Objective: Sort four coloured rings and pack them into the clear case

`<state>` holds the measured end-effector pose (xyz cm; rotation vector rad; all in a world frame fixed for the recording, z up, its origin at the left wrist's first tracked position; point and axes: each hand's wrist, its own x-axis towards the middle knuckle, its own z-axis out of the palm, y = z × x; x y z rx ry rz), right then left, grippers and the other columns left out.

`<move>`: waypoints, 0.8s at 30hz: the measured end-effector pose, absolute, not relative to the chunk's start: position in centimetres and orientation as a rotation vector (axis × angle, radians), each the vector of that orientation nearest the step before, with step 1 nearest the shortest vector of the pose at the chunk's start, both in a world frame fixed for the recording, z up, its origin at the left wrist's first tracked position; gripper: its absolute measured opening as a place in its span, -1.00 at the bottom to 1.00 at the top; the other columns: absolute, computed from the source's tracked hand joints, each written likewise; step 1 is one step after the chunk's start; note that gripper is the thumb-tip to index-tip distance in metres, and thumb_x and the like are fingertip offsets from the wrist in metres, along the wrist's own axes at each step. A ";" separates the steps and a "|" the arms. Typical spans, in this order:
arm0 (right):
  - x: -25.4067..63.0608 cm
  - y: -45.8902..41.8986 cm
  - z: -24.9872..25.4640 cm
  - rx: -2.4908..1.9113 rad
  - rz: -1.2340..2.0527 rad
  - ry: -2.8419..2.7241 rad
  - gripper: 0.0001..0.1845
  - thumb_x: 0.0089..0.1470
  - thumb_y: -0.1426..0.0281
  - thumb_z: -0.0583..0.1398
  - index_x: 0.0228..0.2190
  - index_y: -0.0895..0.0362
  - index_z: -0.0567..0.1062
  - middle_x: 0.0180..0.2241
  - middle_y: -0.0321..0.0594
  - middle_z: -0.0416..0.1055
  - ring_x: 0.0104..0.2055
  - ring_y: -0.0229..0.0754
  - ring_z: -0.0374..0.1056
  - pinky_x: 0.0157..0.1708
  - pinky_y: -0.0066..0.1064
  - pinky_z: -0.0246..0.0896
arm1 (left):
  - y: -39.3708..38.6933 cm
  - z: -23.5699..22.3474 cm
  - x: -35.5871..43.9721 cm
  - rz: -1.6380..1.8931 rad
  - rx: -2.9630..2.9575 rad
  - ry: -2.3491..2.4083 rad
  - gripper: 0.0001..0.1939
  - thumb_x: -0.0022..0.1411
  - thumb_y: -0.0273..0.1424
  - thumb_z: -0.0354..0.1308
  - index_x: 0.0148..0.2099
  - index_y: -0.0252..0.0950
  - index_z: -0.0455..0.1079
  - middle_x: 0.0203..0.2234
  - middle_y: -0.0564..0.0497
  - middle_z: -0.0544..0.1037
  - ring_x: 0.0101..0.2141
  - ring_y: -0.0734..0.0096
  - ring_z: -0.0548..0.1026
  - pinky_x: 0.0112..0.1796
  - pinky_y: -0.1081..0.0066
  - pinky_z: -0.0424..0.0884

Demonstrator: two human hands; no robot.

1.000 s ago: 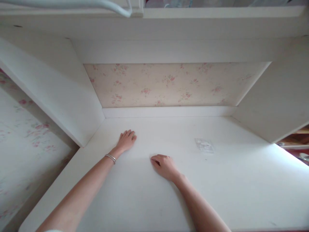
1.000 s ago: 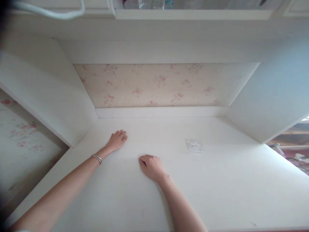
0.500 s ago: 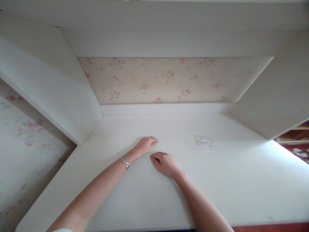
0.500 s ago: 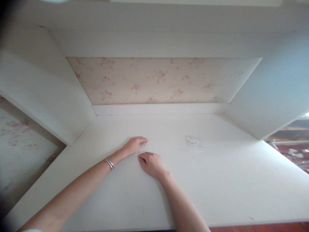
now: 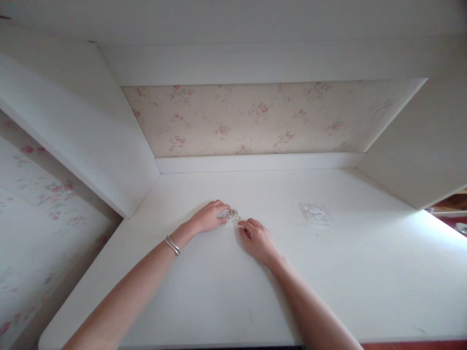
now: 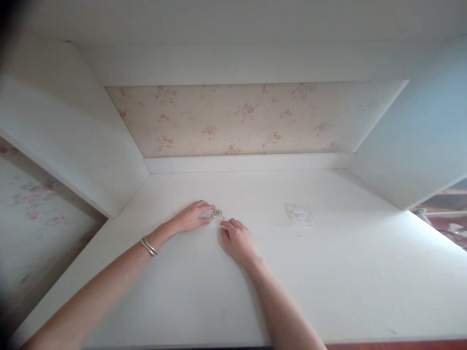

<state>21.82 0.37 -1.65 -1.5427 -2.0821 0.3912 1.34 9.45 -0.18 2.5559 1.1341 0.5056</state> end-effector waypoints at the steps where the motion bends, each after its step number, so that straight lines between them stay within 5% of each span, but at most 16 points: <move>1: 21.7 0.5 -1.6 -1.560 0.358 -2.076 -0.70 0.16 0.39 0.03 -0.10 0.03 0.43 -0.23 -0.20 0.40 -0.18 -0.21 0.31 -0.19 -0.45 0.14 | 9.3 -0.3 1.5 0.489 2.584 1.113 -0.55 0.11 -0.28 0.20 0.07 -0.13 0.32 -0.05 0.00 0.43 -0.04 0.33 0.37 0.04 0.35 0.26; 5: 21.6 0.7 -1.6 -1.580 0.325 -2.106 -0.64 0.11 0.41 0.08 -0.03 0.03 0.39 -0.18 -0.17 0.37 -0.12 -0.17 0.28 -0.12 -0.40 0.13 | 9.4 -0.7 2.8 0.455 2.651 1.102 -0.55 0.16 -0.26 0.15 0.10 -0.17 0.28 0.01 -0.04 0.37 0.01 0.29 0.32 0.05 0.32 0.24; 14: 22.1 0.7 -1.7 -1.522 0.365 -2.071 -0.68 0.14 0.41 0.05 -0.06 0.03 0.37 -0.33 -0.25 0.38 -0.26 -0.22 0.28 -0.24 -0.44 0.13 | 9.7 -0.1 5.4 0.394 2.596 1.061 -0.82 0.25 -0.37 0.03 -0.19 -0.22 0.45 -0.24 0.00 0.47 -0.21 0.41 0.44 -0.12 0.46 0.32; 24: 23.6 1.5 -1.7 -1.679 0.311 -1.914 -0.70 0.16 0.36 0.04 -0.09 0.05 0.41 -0.30 -0.22 0.42 -0.20 -0.19 0.28 -0.18 -0.41 0.13 | 10.9 1.0 6.1 0.469 2.409 1.163 -0.74 0.25 -0.36 0.00 -0.12 -0.18 0.49 -0.25 0.05 0.57 -0.23 0.41 0.50 -0.17 0.46 0.36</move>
